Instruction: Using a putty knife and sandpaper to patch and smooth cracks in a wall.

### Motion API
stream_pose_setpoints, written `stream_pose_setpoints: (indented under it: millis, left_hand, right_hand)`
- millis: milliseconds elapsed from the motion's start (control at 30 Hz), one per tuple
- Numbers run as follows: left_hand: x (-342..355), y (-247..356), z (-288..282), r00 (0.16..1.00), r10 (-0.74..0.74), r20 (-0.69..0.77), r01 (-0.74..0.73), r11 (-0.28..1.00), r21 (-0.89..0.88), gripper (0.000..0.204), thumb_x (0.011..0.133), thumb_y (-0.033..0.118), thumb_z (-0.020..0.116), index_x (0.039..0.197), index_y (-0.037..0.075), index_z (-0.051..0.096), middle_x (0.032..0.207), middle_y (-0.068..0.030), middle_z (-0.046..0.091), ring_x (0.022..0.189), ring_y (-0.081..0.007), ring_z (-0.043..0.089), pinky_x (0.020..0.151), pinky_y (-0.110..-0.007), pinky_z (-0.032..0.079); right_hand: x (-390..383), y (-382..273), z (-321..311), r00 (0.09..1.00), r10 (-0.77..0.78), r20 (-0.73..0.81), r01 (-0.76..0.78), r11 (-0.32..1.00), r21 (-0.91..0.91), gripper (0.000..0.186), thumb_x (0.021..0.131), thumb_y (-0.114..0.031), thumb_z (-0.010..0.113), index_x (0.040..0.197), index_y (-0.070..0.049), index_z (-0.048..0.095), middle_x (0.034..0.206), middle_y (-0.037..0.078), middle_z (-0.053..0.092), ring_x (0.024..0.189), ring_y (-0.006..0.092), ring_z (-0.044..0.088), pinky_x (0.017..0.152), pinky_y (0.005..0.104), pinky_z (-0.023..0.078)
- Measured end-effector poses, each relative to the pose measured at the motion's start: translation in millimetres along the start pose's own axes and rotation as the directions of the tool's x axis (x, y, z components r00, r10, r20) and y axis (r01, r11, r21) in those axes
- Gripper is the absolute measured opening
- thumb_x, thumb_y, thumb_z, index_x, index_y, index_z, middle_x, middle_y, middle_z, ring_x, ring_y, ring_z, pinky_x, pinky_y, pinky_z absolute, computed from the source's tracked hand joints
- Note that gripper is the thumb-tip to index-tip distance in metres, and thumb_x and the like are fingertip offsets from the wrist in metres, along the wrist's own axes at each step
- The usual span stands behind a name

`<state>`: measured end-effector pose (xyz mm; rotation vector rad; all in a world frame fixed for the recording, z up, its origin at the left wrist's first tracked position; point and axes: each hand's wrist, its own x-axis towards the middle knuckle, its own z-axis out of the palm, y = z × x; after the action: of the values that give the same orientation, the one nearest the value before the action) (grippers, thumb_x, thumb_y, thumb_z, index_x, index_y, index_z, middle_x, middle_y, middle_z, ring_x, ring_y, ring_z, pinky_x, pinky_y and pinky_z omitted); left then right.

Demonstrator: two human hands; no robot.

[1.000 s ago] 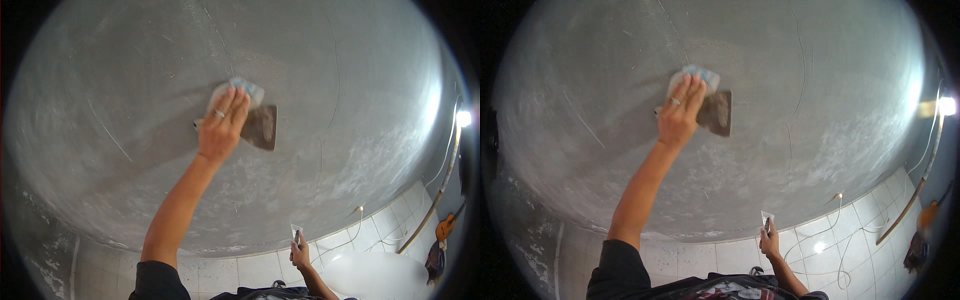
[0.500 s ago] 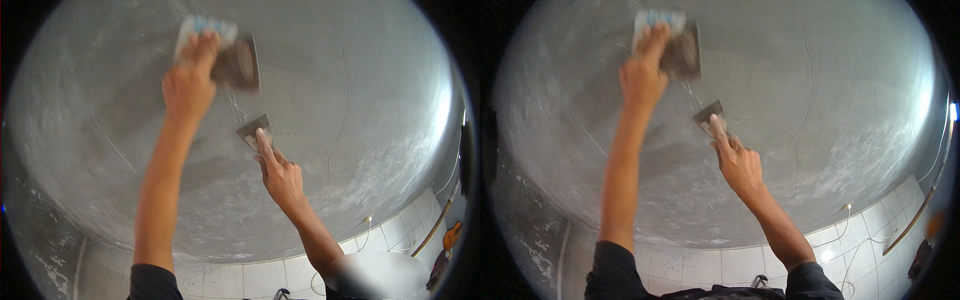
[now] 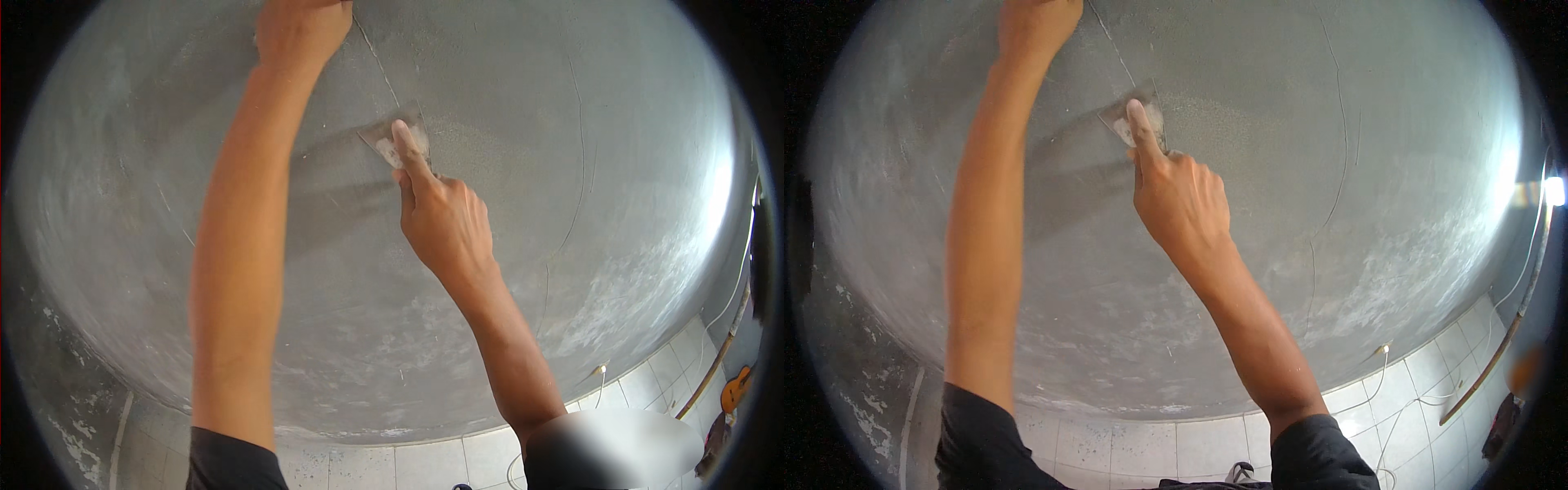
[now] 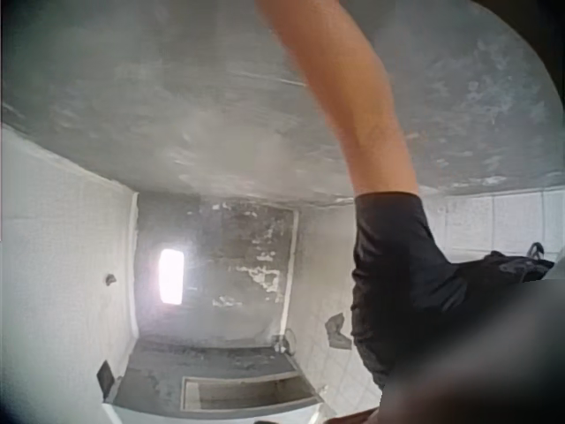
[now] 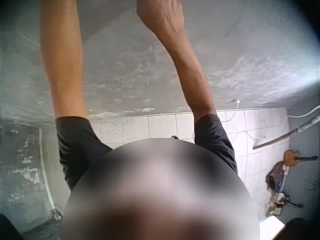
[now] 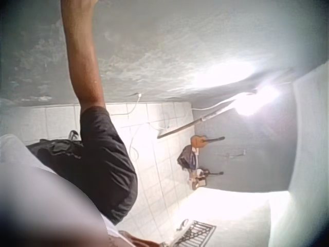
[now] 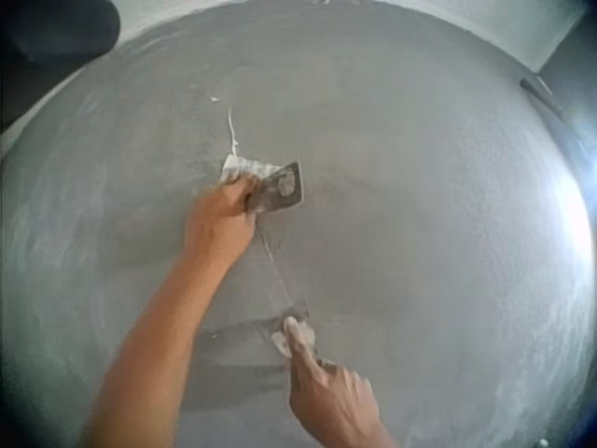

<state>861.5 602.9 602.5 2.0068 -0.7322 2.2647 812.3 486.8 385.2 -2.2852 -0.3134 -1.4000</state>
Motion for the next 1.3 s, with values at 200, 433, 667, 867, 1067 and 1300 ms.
stream_pose_setpoints:
  millis: [200,433,667,867,1067,1300]
  left_hand:
    - [-131,21,17,0.99,0.102,-0.098,-0.105,0.994,-0.023,0.048,0.08,0.0,0.065,0.124,0.021,0.069,0.108,-0.0109,0.073,0.111,-0.029,0.066,0.092,-0.041,0.056]
    - [-2,-1,18,0.991,-0.128,0.039,0.129,0.991,-0.032,0.027,0.087,0.008,0.059,0.11,0.015,0.071,0.102,-0.0114,0.073,0.102,-0.0319,0.068,0.088,-0.043,0.057]
    - [-68,7,8,0.998,-0.052,-0.038,0.047,0.992,-0.118,0.027,0.088,0.008,0.057,0.11,0.013,0.072,0.119,-0.0127,0.069,0.114,-0.032,0.064,0.093,-0.043,0.055]
    - [-93,-3,24,0.987,0.089,-0.135,-0.104,0.989,-0.108,0.045,0.085,0.004,0.055,0.127,0.016,0.064,0.131,-0.0105,0.064,0.12,-0.0313,0.061,0.096,-0.043,0.053]
    - [73,-50,2,0.992,-0.05,-0.112,0.037,0.993,-0.113,0.027,0.094,0.021,0.056,0.109,0.003,0.069,0.096,-0.0198,0.071,0.088,-0.0398,0.067,0.078,-0.049,0.053]
    - [-96,-5,7,0.999,0.046,-0.021,-0.049,0.985,-0.165,0.043,0.086,0.005,0.059,0.128,0.012,0.064,0.13,-0.0173,0.062,0.11,-0.0337,0.066,0.089,-0.042,0.056]
  right_hand:
    - [-84,33,34,1.0,0.013,-0.009,-0.012,0.999,0.042,0.057,0.099,-0.018,0.054,0.153,-0.016,0.036,0.06,0.018,0.064,0.046,0.0291,0.063,0.039,0.04,0.045]
    - [46,-10,-18,0.995,-0.038,-0.096,0.032,0.998,-0.059,0.054,0.099,-0.016,0.054,0.15,-0.012,0.04,0.06,0.02,0.063,0.049,0.0332,0.065,0.043,0.0441,0.048]
    - [-45,10,1,0.997,0.056,0.051,-0.054,0.998,-0.035,0.055,0.098,-0.016,0.056,0.15,-0.012,0.039,0.055,0.019,0.06,0.044,0.0334,0.061,0.043,0.0422,0.047]
    - [6,4,-9,1.0,-0.022,-0.02,0.021,0.999,-0.046,0.053,0.097,-0.015,0.055,0.149,-0.013,0.041,0.06,0.019,0.063,0.049,0.0358,0.064,0.044,0.0453,0.048]
    - [163,-42,-53,0.957,-0.135,-0.258,0.105,0.986,-0.128,0.044,0.099,-0.021,0.046,0.143,-0.014,0.049,0.091,0.03,0.068,0.086,0.0418,0.07,0.074,0.0522,0.056]
    - [26,-2,-13,0.995,0.096,-0.031,-0.098,0.993,-0.063,0.037,0.097,-0.021,0.054,0.134,-0.015,0.055,0.072,0.025,0.066,0.064,0.0437,0.065,0.056,0.0526,0.052]
